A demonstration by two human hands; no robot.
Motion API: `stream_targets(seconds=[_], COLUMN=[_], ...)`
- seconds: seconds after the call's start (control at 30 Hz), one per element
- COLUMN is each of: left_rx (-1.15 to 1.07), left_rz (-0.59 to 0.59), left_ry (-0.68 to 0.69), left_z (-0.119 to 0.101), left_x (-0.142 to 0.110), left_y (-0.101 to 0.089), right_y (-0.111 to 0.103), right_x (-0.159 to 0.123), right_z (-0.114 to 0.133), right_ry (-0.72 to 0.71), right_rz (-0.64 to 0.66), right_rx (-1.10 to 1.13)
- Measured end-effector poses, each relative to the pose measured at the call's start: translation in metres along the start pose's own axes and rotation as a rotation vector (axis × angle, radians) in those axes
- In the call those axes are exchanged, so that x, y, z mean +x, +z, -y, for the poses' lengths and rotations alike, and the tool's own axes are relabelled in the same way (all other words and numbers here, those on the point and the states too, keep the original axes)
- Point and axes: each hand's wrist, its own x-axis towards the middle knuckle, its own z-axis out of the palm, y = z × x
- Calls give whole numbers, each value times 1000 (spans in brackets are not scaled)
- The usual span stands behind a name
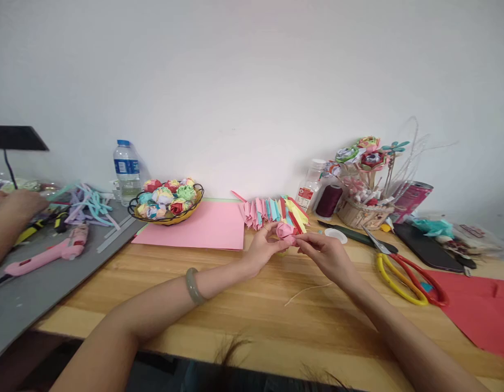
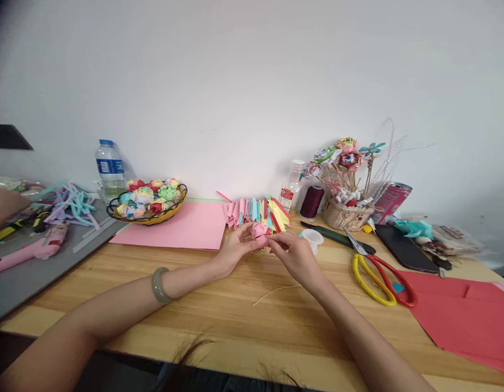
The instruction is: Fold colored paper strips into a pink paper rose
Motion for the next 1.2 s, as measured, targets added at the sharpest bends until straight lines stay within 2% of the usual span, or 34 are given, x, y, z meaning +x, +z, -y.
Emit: stream_targets(seconds=[0.23,0.5,0.8,1.0,1.2], left_rx=[20,40,22,40,74], left_rz=[-16,6,14,12,34], left_ry=[10,20,0,2,20], left_z=[3,3,0,2,4], left_x=[2,1,0,1,2], left_y=[-1,1,2,1,-1], right_y=[-1,-6,-11,-8,-8], right_x=[1,2,3,6,6], right_z=[-3,8,-4,-6,2], right_ry=[107,221,270,310,274], right_rz=[14,26,109,107,124], right_rx=[77,166,398,398,362])
